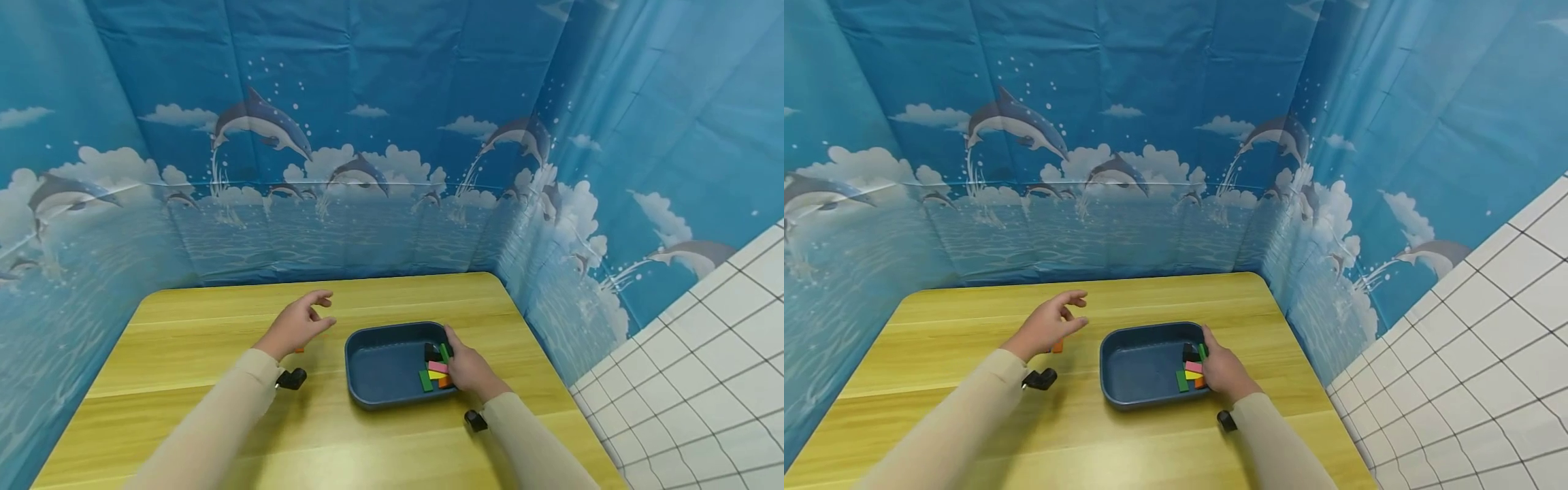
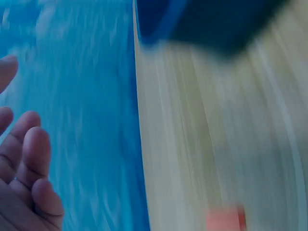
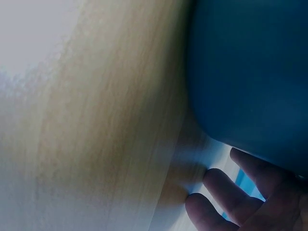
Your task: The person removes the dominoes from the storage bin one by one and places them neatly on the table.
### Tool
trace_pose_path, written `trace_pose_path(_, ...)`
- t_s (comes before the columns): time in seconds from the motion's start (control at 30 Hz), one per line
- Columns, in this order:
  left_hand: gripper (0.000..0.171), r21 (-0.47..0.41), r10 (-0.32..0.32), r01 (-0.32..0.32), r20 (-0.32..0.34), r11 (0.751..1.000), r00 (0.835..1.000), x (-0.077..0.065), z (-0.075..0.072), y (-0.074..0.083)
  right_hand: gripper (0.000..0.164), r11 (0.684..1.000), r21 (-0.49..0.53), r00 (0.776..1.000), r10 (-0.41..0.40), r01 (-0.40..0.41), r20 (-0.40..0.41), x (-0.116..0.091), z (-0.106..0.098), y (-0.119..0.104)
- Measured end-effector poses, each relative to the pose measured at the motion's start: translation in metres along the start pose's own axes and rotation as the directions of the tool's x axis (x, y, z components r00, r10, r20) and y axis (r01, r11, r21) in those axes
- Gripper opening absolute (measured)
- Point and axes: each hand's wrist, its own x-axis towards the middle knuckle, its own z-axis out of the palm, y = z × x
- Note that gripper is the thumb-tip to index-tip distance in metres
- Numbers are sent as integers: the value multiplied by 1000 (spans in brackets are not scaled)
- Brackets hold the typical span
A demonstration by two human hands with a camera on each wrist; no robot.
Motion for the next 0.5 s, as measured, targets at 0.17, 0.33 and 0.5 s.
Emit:
trace_pose_path(0.17,61,31,82,-88,162,996,983,16,42,45,74,1000,2,1000,8,-8,-1,0,-1,1)
trace_pose_path(0.33,64,82,101,-130,283,988,954,34,80,74,75,1000,14,1000,6,-6,5,1,0,2)
trace_pose_path(0.5,66,142,67,-121,338,982,939,50,117,86,75,1000,10,1000,13,-13,7,1,1,0)
